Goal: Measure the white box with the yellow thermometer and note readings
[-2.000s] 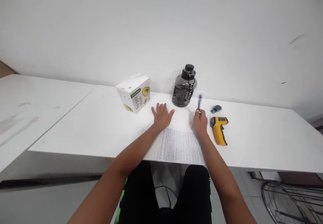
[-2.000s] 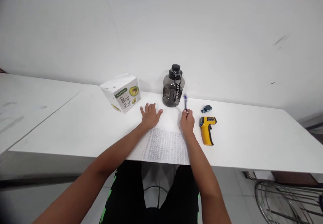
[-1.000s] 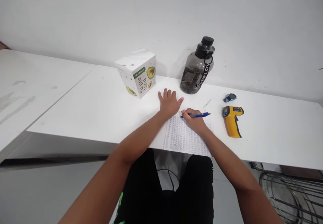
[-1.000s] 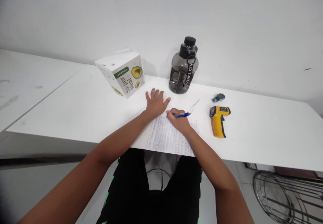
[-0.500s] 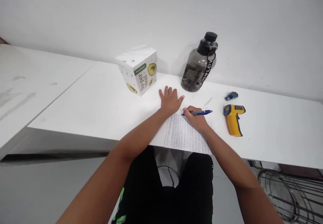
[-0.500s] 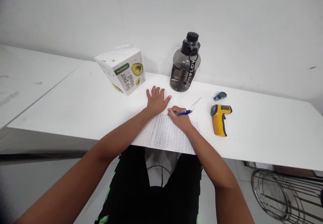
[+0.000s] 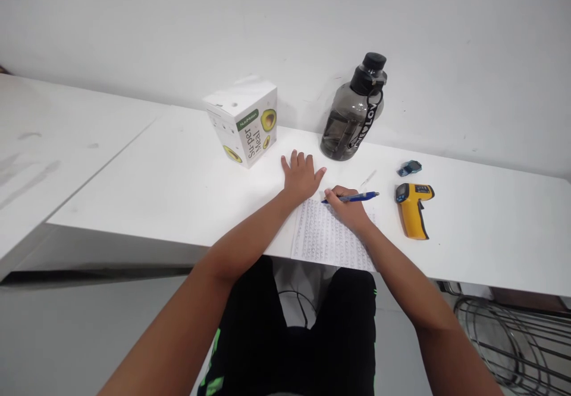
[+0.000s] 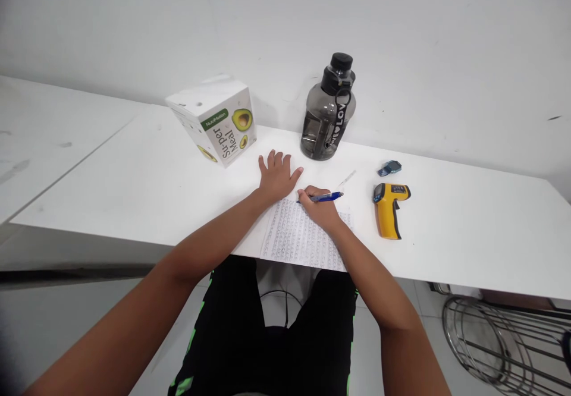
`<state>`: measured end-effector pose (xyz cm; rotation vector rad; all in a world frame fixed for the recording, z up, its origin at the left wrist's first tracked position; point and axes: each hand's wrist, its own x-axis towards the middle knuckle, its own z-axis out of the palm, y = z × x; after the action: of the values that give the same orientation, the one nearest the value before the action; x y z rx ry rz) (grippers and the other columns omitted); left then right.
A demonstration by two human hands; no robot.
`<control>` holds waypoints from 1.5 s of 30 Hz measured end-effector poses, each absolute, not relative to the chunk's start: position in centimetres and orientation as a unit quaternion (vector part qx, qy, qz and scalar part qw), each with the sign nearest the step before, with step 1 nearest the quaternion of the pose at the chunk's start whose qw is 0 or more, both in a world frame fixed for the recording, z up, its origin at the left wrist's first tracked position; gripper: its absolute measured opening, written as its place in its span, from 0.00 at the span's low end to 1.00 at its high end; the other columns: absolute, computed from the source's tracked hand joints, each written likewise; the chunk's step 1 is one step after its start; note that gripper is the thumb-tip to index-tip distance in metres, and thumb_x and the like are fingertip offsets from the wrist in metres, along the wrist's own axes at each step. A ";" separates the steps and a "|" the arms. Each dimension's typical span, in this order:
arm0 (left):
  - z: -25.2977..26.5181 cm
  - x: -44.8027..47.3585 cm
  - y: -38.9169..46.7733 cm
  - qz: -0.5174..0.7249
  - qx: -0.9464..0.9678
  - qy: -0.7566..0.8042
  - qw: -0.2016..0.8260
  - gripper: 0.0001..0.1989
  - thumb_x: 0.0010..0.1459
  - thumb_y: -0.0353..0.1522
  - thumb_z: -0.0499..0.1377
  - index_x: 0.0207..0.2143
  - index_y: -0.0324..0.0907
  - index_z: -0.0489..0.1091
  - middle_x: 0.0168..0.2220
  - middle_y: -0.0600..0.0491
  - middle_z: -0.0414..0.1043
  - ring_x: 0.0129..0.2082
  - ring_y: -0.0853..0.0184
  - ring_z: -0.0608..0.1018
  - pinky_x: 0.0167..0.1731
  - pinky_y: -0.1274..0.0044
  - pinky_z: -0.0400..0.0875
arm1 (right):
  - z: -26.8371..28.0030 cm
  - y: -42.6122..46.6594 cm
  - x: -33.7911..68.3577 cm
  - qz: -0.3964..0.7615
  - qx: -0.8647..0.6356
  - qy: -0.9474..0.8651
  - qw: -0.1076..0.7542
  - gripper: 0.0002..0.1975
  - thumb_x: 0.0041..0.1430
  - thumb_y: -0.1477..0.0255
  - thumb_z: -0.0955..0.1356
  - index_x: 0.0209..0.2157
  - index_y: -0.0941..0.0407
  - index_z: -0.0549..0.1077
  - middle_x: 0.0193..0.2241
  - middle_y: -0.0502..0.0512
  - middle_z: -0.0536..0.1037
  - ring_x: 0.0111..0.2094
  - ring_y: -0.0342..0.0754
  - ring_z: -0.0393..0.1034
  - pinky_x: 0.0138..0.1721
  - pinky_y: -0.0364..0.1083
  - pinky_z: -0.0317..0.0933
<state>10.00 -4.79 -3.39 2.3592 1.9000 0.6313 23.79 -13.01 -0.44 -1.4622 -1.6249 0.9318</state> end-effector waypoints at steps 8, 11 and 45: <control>-3.3 10.0 -4.8 0.208 0.760 0.615 0.031 0.32 0.67 0.48 0.43 0.63 0.35 0.58 0.64 0.36 0.60 0.69 0.46 0.53 0.65 0.48 0.42 | -0.3 -13.1 23.6 0.362 -0.571 -0.635 0.375 0.20 0.58 0.57 0.66 0.18 0.53 0.64 0.18 0.49 0.68 0.23 0.45 0.61 0.28 0.46 0.57; -3.3 10.0 -4.9 0.212 0.758 0.616 0.032 0.33 0.67 0.48 0.43 0.64 0.34 0.56 0.64 0.36 0.60 0.69 0.46 0.53 0.65 0.49 0.42 | -0.3 -13.1 23.7 0.361 -0.571 -0.635 0.374 0.20 0.58 0.57 0.66 0.18 0.53 0.64 0.18 0.49 0.68 0.23 0.45 0.61 0.28 0.46 0.57; -3.0 10.0 -5.0 0.212 0.757 0.616 0.042 0.33 0.67 0.47 0.43 0.65 0.35 0.55 0.64 0.36 0.60 0.69 0.46 0.53 0.65 0.48 0.42 | -0.4 -13.0 24.2 0.239 -0.614 -0.611 0.440 0.20 0.61 0.50 0.64 0.36 0.53 0.74 0.24 0.49 0.73 0.27 0.47 0.66 0.31 0.46 0.59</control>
<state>10.02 -4.96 -2.98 2.3186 1.8858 0.6493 24.17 -13.04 -0.39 -1.5246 -1.5170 0.5945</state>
